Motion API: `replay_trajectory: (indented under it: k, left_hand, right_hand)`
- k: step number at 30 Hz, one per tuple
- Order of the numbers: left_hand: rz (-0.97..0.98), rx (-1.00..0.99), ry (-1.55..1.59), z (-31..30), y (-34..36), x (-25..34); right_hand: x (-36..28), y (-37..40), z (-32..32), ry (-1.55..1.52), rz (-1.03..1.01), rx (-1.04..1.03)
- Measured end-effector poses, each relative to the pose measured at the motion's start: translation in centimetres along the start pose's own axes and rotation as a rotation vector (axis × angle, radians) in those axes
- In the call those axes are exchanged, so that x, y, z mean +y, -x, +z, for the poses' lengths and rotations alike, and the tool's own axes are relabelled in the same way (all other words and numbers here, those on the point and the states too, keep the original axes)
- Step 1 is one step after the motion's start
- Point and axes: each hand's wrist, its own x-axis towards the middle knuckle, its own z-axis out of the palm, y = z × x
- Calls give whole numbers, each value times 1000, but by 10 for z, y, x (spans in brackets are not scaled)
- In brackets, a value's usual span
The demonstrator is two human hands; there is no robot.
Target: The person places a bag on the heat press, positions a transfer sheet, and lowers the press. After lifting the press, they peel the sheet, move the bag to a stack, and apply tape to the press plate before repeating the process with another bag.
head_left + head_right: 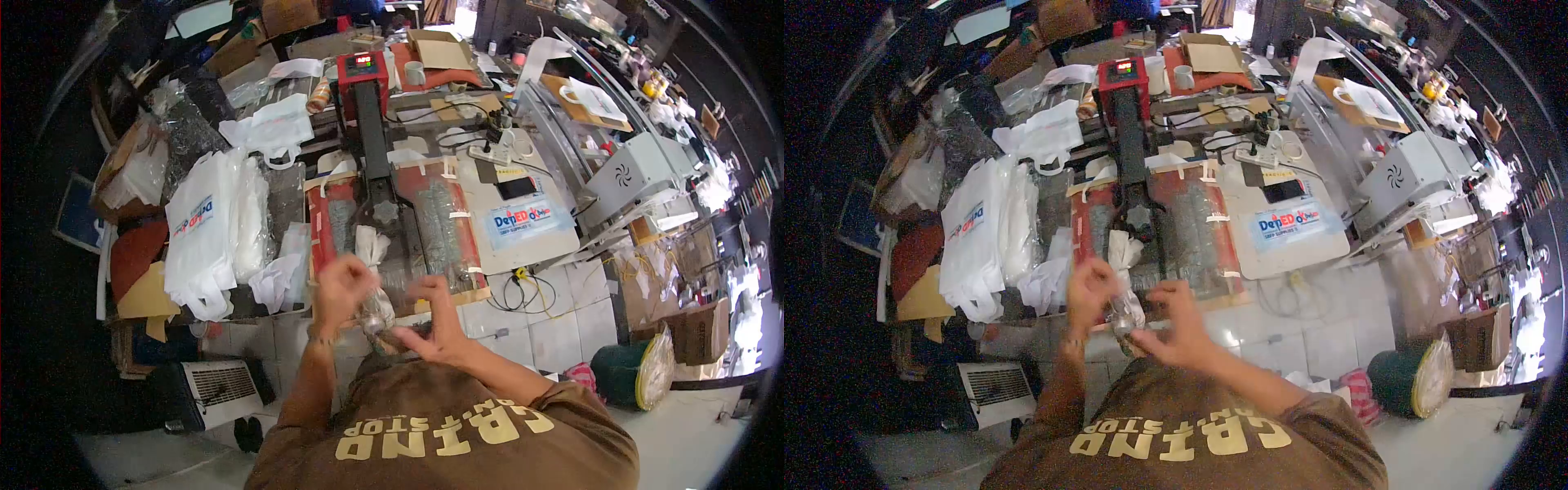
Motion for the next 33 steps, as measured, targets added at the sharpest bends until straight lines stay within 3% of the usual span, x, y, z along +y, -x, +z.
replay_trajectory:
  k: [1, 3, 4, 6, 8, 10, 19, 23, 29, 33]
  left_hand:
    - [-11, 185, -105, -9, -25, -16]
    - [73, 321, -317, -16, -69, -52]
    - [75, 312, -317, -12, -82, -49]
    - [-222, 292, 20, 3, -104, -45]
    - [-222, 268, 30, 8, -120, -54]
    - [-191, 269, 8, 8, -130, -67]
    - [-204, 311, -10, 7, -138, -80]
    - [-167, 329, 15, 9, -136, -74]
    - [-182, 301, -132, 9, -133, -60]
    - [-150, 260, -416, -6, -148, -47]
  right_hand:
    - [-3, 1, -1, 5, 8, 6]
    - [-7, 2, -1, 426, -65, -550]
    - [-11, 7, -2, 537, -62, -681]
    - [-11, 13, 3, 580, -96, -635]
    - [-9, 14, 3, 622, -137, -594]
    - [-9, 11, 1, 594, -24, -723]
    - [-12, 2, -2, 602, 57, -837]
    - [-11, 2, -2, 574, 35, -808]
    - [-13, 0, -4, 568, -15, -781]
    - [-64, -37, -22, 599, 38, -861]
